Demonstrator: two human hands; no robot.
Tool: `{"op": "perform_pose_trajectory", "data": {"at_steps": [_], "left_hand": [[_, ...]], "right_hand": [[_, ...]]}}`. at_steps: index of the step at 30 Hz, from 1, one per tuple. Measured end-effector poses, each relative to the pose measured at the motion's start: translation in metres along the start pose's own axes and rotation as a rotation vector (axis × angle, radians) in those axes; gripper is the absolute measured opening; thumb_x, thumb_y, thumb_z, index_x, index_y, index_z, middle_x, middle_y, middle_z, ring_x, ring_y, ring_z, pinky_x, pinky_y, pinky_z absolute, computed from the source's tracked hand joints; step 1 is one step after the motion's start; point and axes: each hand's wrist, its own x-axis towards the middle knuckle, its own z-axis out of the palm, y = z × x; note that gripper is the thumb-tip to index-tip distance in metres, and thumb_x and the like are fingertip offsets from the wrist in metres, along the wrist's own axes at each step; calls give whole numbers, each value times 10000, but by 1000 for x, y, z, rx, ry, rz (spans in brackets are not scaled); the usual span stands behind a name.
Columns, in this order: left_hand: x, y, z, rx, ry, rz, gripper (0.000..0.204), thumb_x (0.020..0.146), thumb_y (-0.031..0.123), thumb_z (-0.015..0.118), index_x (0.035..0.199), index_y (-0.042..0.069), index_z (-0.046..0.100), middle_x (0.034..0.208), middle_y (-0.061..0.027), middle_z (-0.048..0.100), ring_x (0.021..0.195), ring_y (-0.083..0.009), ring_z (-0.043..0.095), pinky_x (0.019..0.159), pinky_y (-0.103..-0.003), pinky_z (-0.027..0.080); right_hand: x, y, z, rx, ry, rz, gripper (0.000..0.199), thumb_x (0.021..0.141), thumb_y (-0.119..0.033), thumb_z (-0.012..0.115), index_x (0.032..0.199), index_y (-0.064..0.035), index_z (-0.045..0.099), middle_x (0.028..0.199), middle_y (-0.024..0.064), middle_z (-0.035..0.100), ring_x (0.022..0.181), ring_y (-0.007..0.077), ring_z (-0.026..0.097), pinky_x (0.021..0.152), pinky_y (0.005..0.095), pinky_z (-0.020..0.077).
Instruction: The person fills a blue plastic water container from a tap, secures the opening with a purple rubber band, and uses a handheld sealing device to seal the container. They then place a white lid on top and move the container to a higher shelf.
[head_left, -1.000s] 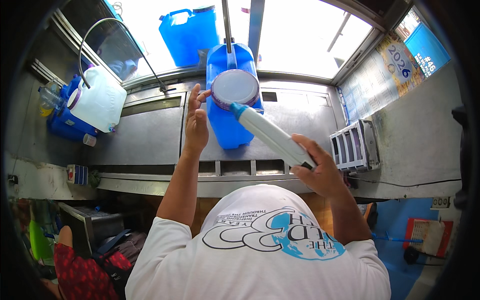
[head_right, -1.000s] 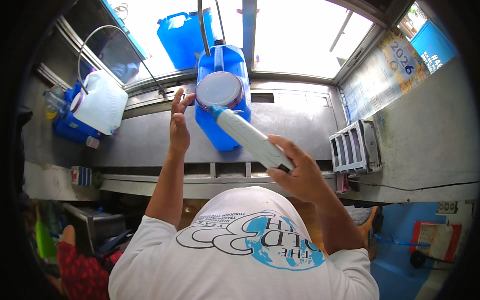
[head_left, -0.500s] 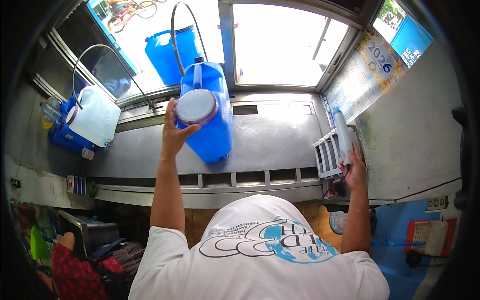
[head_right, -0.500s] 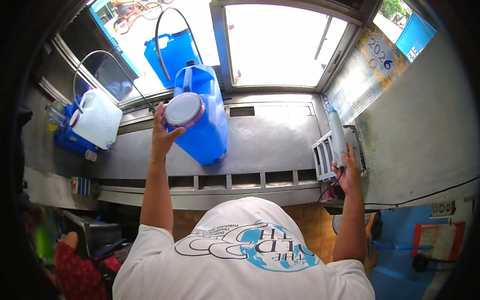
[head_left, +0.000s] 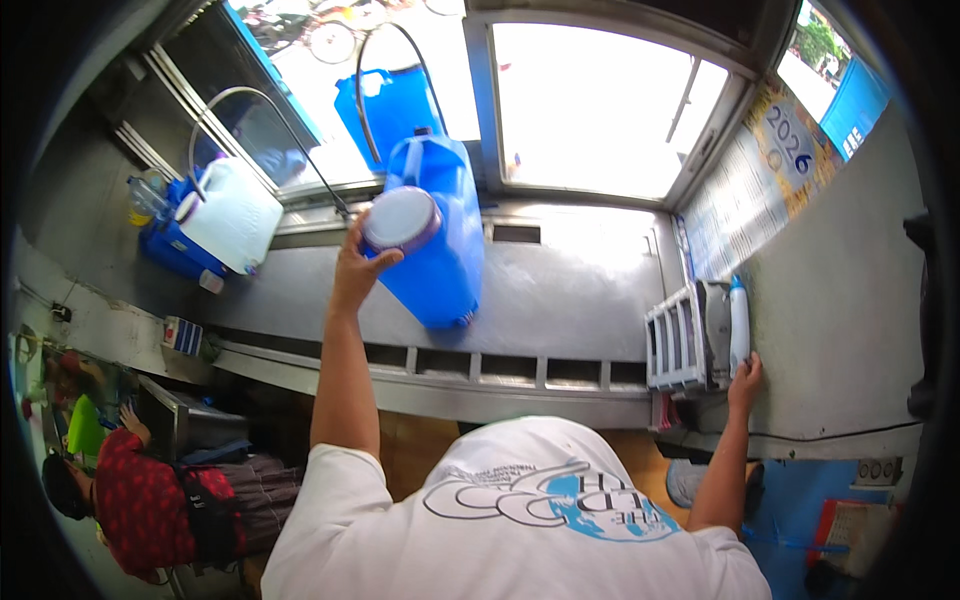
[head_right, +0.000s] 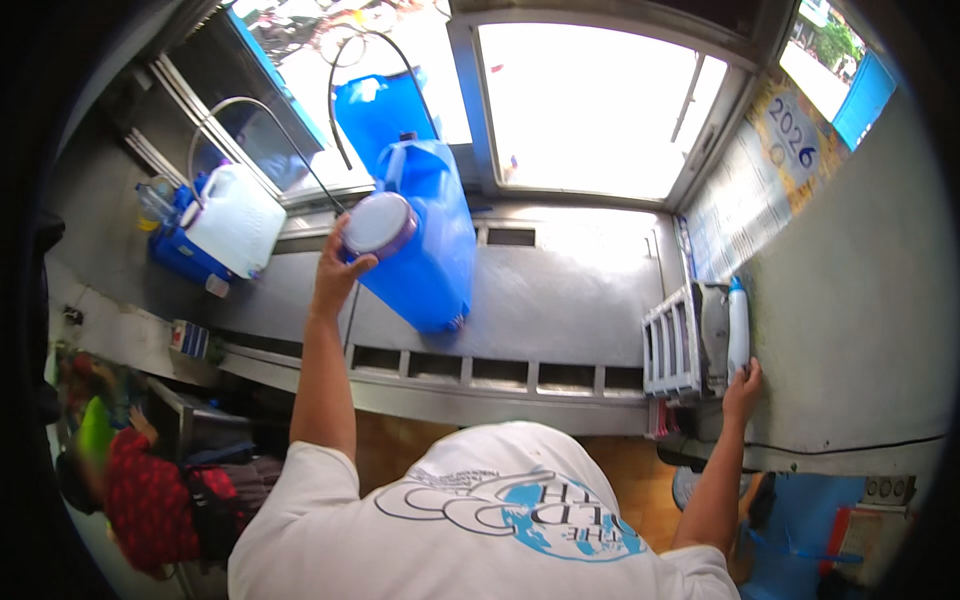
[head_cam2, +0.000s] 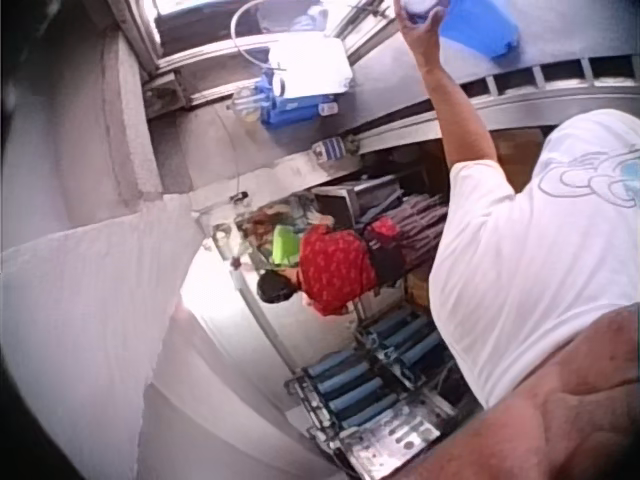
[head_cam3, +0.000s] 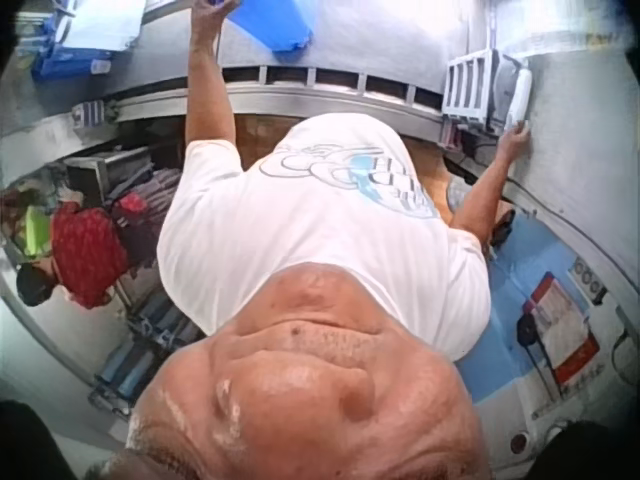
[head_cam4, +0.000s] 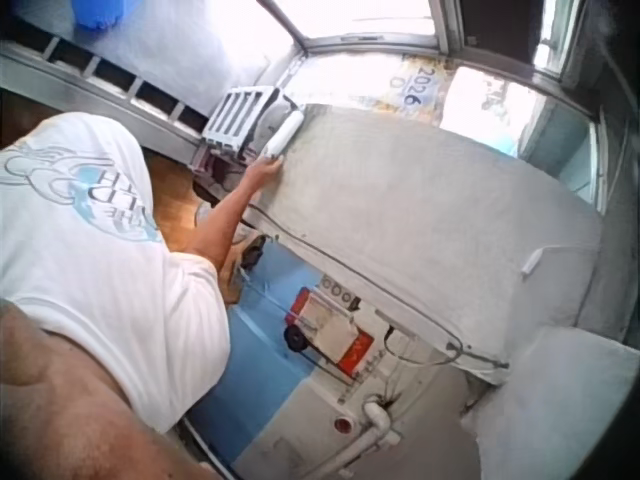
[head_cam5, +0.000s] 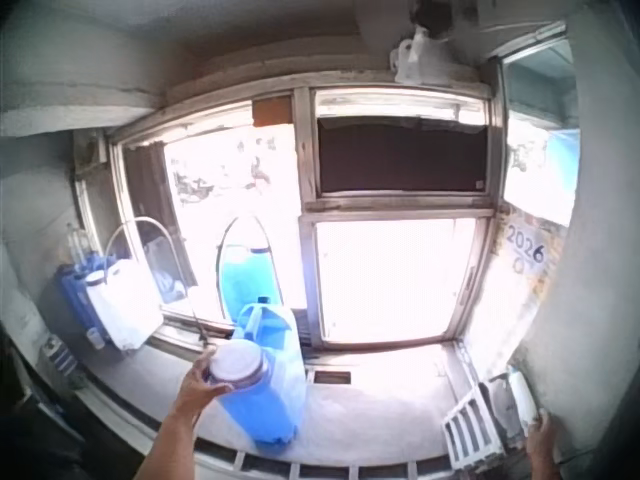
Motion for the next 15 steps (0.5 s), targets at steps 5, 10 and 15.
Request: {"op": "perform_pose_trajectory", "data": {"at_steps": [5,10,15], "left_hand": [[3,-17,-9,-13,-17,44,927,655,225,907,1420,64,408,1368,-123,500,1282,-220,458,1078,-362,391],[5,-21,5,172,69,122,1063,541,355,951,1408,115,385,1363,-160,474,1272,-305,474,1062,-399,418],[7,-12,-3,-10,-34,66,1048,554,252,953,1416,127,370,1387,-131,436,1283,-266,444,1064,-374,412]], "right_hand": [[-9,-89,16,-107,143,-277,454,829,-80,641,1267,-19,537,1292,213,530,1227,387,488,1057,457,376],[-32,-266,65,388,-313,-500,388,799,-57,672,1173,-19,577,1186,182,593,1150,348,556,1015,404,429],[-57,-453,131,564,-557,-888,509,840,-238,716,1284,-57,546,1258,200,572,1186,360,549,1013,427,439]]}}
